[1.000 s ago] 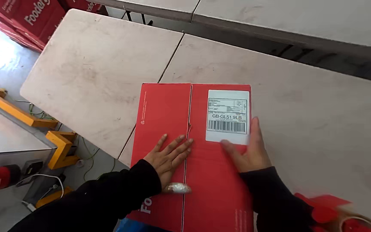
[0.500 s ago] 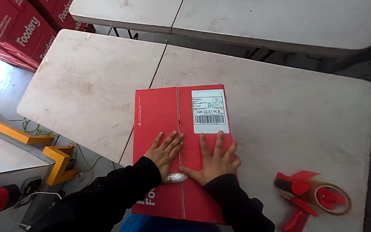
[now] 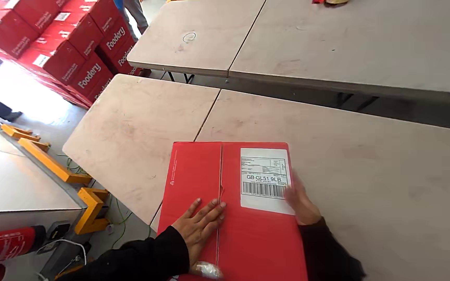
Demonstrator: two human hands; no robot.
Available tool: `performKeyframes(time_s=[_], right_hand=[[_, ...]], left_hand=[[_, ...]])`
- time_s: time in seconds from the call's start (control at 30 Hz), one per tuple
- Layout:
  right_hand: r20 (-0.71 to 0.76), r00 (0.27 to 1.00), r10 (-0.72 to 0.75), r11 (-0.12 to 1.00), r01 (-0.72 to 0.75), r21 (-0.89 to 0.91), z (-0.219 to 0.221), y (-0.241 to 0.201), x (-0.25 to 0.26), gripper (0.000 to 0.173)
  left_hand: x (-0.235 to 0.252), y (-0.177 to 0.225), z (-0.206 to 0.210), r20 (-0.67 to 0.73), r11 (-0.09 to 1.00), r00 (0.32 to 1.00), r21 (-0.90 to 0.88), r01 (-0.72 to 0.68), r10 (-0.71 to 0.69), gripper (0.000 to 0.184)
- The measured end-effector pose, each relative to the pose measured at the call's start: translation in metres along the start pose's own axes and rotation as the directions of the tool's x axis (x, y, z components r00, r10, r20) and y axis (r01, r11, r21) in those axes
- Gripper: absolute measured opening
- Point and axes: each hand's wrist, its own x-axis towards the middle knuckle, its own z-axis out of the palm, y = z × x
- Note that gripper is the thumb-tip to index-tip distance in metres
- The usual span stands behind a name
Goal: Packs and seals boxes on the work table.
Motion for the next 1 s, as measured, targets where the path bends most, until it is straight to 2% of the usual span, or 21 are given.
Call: performKeyframes(time_s=[0.03, 0.07, 0.13, 0.2, 0.3, 0.37, 0.43, 0.47, 0.5, 0.53, 0.57, 0.6, 0.63, 0.7, 0.77, 0.83, 0.9, 1.0], right_hand=[[0.114, 0.993, 0.010, 0.998, -0.017, 0.064, 0.010, 0.002, 0.002, 0.092], [0.163, 0.985, 0.049, 0.991, -0.068, 0.112, 0.014, 0.006, -0.002, 0.089], [0.159, 0.981, 0.113, 0.977, -0.139, 0.161, 0.012, 0.004, -0.009, 0.090], [0.148, 0.979, 0.141, 0.983, -0.157, 0.098, 0.008, 0.001, -0.027, 0.098], [0.123, 0.982, 0.146, 0.989, -0.143, -0.033, 0.013, 0.002, -0.086, 0.111], [0.136, 0.987, 0.090, 0.995, -0.095, 0.026, 0.004, 0.004, -0.144, 0.102], [0.002, 0.997, 0.079, 0.992, -0.079, 0.096, -0.043, 0.016, -0.205, 0.082], [-0.152, 0.982, 0.111, 0.993, -0.116, -0.021, -0.081, 0.020, -0.238, 0.074], [-0.333, 0.935, 0.121, 0.955, -0.202, -0.219, -0.119, 0.024, -0.268, 0.069], [-0.478, 0.872, 0.109, 0.850, -0.331, -0.410, -0.155, 0.032, -0.292, 0.071], [-0.583, 0.808, 0.082, 0.719, -0.454, -0.526, -0.188, 0.044, -0.310, 0.078], [-0.658, 0.749, 0.082, 0.629, -0.551, -0.549, -0.213, 0.059, -0.323, 0.084], [-0.703, 0.703, 0.107, 0.588, -0.614, -0.526, -0.231, 0.078, -0.330, 0.087], [-0.707, 0.666, 0.236, 0.628, -0.660, -0.412, -0.249, 0.109, -0.321, 0.073], [-0.680, 0.637, 0.364, 0.710, -0.662, -0.239, -0.245, 0.114, -0.297, 0.051], [-0.702, 0.618, 0.355, 0.750, -0.636, -0.180, -0.236, 0.107, -0.284, 0.041], [-0.714, 0.640, 0.284, 0.812, -0.556, -0.176, -0.221, 0.077, -0.273, 0.040], [-0.626, 0.764, 0.158, 0.942, -0.307, -0.138, -0.171, 0.006, -0.241, 0.041]], left_hand=[[-0.003, 0.000, 0.002, -0.006, 1.000, 1.000, 0.001, 0.009, -0.009, 0.120], [-0.006, 0.004, 0.003, 0.023, 1.000, 0.999, -0.010, 0.022, -0.022, 0.122], [-0.002, 0.006, 0.001, 0.044, 1.000, 0.999, -0.024, 0.020, -0.019, 0.122], [0.001, 0.007, 0.001, 0.028, 0.998, 0.999, -0.045, 0.031, -0.030, 0.121], [-0.004, 0.003, -0.008, 0.041, 0.996, 0.996, -0.031, 0.086, -0.084, 0.120], [-0.010, 0.003, -0.007, -0.043, 0.997, 0.997, -0.049, 0.058, -0.060, 0.119], [0.000, 0.004, 0.005, -0.125, 0.997, 0.992, -0.077, -0.016, 0.006, 0.119], [0.005, 0.007, 0.013, -0.146, 0.997, 0.989, -0.068, -0.038, 0.028, 0.120], [0.006, 0.009, 0.016, -0.157, 0.998, 0.987, -0.041, -0.044, 0.037, 0.122], [0.005, 0.007, 0.017, -0.177, 0.999, 0.983, -0.018, -0.049, 0.046, 0.123], [0.004, 0.006, 0.016, -0.193, 0.999, 0.980, 0.000, -0.054, 0.053, 0.123], [0.003, 0.004, 0.017, -0.209, 0.998, 0.976, 0.010, -0.057, 0.058, 0.123], [0.003, 0.002, 0.020, -0.221, 0.998, 0.973, 0.017, -0.062, 0.064, 0.123], [0.004, -0.001, 0.025, -0.232, 0.998, 0.971, 0.029, -0.059, 0.064, 0.123], [0.003, -0.003, 0.023, -0.214, 0.998, 0.975, 0.039, -0.054, 0.061, 0.122], [0.003, -0.002, 0.023, -0.202, 0.998, 0.978, 0.039, -0.053, 0.060, 0.122], [0.005, 0.005, 0.021, -0.192, 0.999, 0.980, 0.034, -0.040, 0.045, 0.124], [0.006, 0.010, 0.016, -0.160, 1.000, 0.987, 0.022, 0.009, -0.006, 0.126]])
